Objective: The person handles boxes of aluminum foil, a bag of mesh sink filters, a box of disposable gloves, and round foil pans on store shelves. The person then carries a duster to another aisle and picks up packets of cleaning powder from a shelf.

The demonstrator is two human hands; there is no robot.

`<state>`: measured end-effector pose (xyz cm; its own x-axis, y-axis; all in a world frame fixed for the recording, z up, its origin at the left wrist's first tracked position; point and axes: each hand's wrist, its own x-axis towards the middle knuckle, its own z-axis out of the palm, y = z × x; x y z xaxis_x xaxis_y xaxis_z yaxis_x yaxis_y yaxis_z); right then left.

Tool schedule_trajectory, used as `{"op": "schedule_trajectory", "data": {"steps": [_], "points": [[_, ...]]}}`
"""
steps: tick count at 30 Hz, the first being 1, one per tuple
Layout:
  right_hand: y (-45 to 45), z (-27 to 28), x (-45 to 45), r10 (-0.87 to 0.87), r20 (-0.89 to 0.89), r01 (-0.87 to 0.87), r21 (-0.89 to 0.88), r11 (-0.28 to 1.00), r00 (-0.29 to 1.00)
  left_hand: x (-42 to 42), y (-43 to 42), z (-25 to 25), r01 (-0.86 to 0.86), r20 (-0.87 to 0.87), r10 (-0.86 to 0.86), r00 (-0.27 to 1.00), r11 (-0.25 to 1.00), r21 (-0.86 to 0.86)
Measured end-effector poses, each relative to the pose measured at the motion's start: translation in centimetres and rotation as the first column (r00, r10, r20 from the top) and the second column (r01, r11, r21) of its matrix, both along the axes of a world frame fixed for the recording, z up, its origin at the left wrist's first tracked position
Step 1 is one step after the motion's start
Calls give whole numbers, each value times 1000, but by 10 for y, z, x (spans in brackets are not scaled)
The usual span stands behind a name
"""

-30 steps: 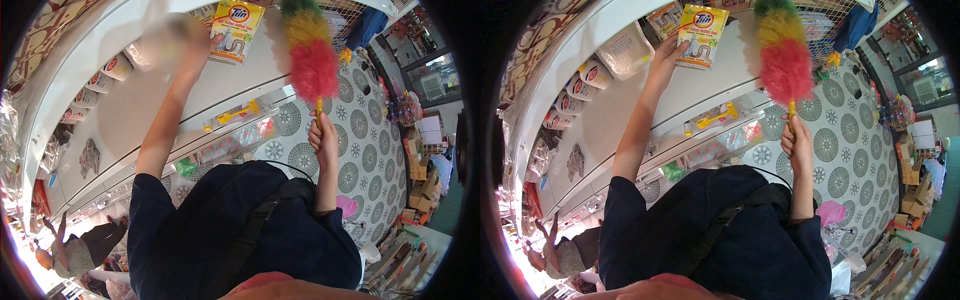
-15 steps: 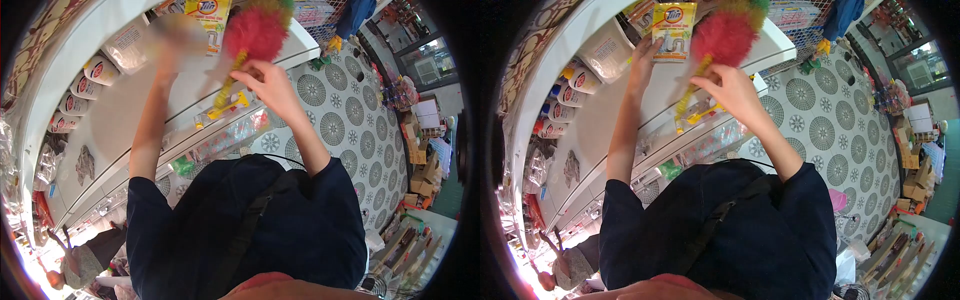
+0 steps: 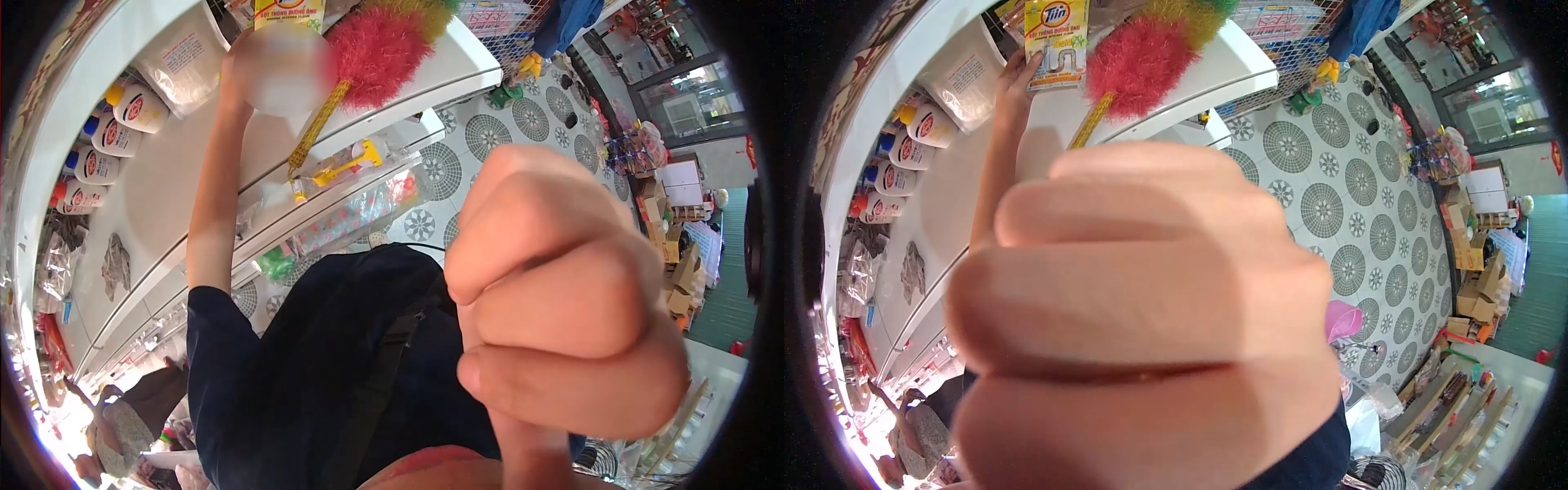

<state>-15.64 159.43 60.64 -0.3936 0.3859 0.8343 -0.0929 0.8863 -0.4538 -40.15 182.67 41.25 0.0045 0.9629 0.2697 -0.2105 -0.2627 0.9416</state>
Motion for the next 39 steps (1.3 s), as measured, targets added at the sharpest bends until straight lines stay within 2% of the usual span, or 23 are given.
{"op": "schedule_trajectory", "data": {"steps": [2, 7, 18, 21, 23, 25, 27, 28, 29, 31, 32, 34, 35, 38, 39], "points": [[-3, 2, 0, 47, -5, -47, -31, 998, 999, -1, -1, -3, -1, 4, 1, 1000, 1000, -12], [-3, 22, 9, 195, 153, -182, -96, 979, 969, -2, 4, -3, -16, 39, 15, 999, 1000, 22], [-2, 17, 0, 227, 148, -211, -118, 970, 963, -9, 11, -7, -59, 29, 61, 998, 997, -42], [-7, 3, -7, 92, 97, -82, -100, 992, 991, -9, 9, -9, -49, 61, 55, 997, 995, -90], [6, -25, -20, -210, -16, 206, -120, 971, 978, -10, 6, -3, 2, 104, 6, 995, 997, -74], [53, -70, -32, -560, -85, 534, -209, 819, 824, 1, -7, 6, 79, 163, -74, 984, 997, -26], [105, -111, -39, -566, -176, 399, -546, 737, 805, 7, -8, 1, 104, 83, -99, 992, 993, -59], [127, -142, -30, -697, 27, 652, -382, 655, 717, 11, -9, -2, 117, 44, -114, 993, 990, -82], [136, -159, -30, -706, 82, 670, -406, 622, 704, 16, -11, -1, 170, 11, -170, 985, 984, -47], [146, -175, -31, -563, -100, 368, -663, 652, 820, 23, -19, 1, 281, -65, -280, 958, 960, 10], [148, -179, -30, -498, -207, 189, -752, 632, 842, 23, -25, 3, 275, -102, -278, 955, 960, -47], [145, -178, -18, -539, -165, 248, -753, 609, 826, 25, -29, 8, 258, -179, -283, 942, 954, -151], [145, -176, -13, -561, -143, 279, -752, 597, 815, 22, -23, 6, 267, -193, -276, 942, 961, -69], [142, -168, -6, -638, -38, 439, -694, 571, 769, 25, -10, 3, 306, 37, -305, 952, 951, -32], [148, -179, -6, -651, -46, 470, -653, 594, 758, 28, -6, 0, 108, -49, -109, 993, 994, -20]]}}
